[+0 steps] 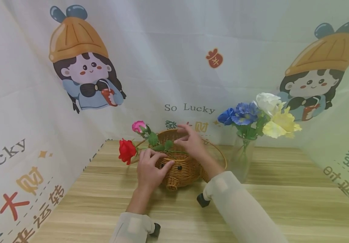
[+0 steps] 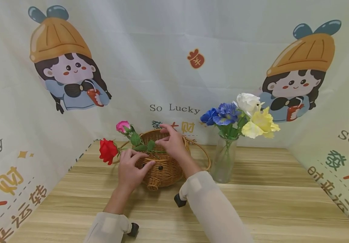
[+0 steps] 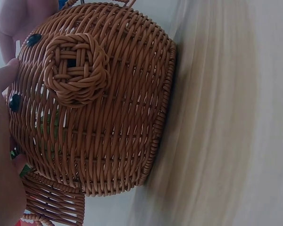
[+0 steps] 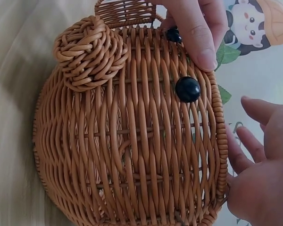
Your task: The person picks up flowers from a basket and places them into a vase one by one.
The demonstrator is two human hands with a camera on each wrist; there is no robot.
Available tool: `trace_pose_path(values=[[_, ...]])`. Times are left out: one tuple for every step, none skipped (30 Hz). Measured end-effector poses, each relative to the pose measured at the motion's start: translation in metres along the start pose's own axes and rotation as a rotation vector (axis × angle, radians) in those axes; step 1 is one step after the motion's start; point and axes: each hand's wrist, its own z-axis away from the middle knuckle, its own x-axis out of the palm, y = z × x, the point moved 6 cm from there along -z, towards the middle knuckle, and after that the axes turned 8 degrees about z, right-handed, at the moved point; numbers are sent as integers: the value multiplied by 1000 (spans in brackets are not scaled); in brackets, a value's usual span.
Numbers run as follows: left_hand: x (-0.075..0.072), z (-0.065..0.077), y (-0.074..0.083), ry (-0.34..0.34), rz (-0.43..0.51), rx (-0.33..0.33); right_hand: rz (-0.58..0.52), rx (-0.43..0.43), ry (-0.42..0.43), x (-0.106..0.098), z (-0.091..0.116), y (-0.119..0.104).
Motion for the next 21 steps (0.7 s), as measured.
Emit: trace_pose_path(values=[[0, 0, 0, 2, 0, 3, -2, 6, -21, 1, -1, 0], [0, 0, -1, 2, 0, 3, 6, 5, -37, 3, -1, -1], [0, 1, -1, 2, 0, 4, 7, 0, -54, 4, -2, 0], [1, 1, -1, 0, -1, 2, 10, 2, -69, 5, -3, 1], [1, 1, -1, -1, -1, 3, 12, 2, -85, 6, -4, 2], [1, 1, -1, -4, -2, 1, 8, 3, -102, 7, -5, 3], [1, 0, 0, -6, -4, 2, 2, 7, -119, 8, -6, 4], [1, 0, 0, -8, -5, 2, -1, 15, -137, 8, -6, 6], [1, 0, 0, -10, -5, 2, -5, 25, -156, 9, -6, 8], [1, 0, 0, -13, -6, 1, -6, 37, -174, 9, -6, 9], [2, 0, 0, -13, -5, 2, 1, 46, -193, 10, -6, 10], [2, 0, 0, -14, -5, 1, 3, 56, -215, 11, -6, 11], [2, 0, 0, -13, -6, 1, 10, 64, -236, 12, -6, 12], [2, 0, 0, -14, -5, 0, 18, 71, -258, 13, -5, 12], [2, 0, 0, -12, -4, 0, 32, 76, -278, 14, -5, 13], [2, 1, 0, -11, -4, 0, 49, 79, -294, 15, -5, 13], [2, 1, 0, -8, -5, 2, 61, 82, -310, 16, -5, 14], [2, 1, 1, -5, -4, 3, 71, 85, -325, 17, -5, 13], [2, 1, 1, -2, -3, 6, 87, 84, -338, 17, -5, 13], [2, 1, 1, 3, -3, 10, 105, 85, -351, 18, -5, 13], [2, 1, 1, 6, -2, 13, 123, 84, -361, 18, -5, 12]])
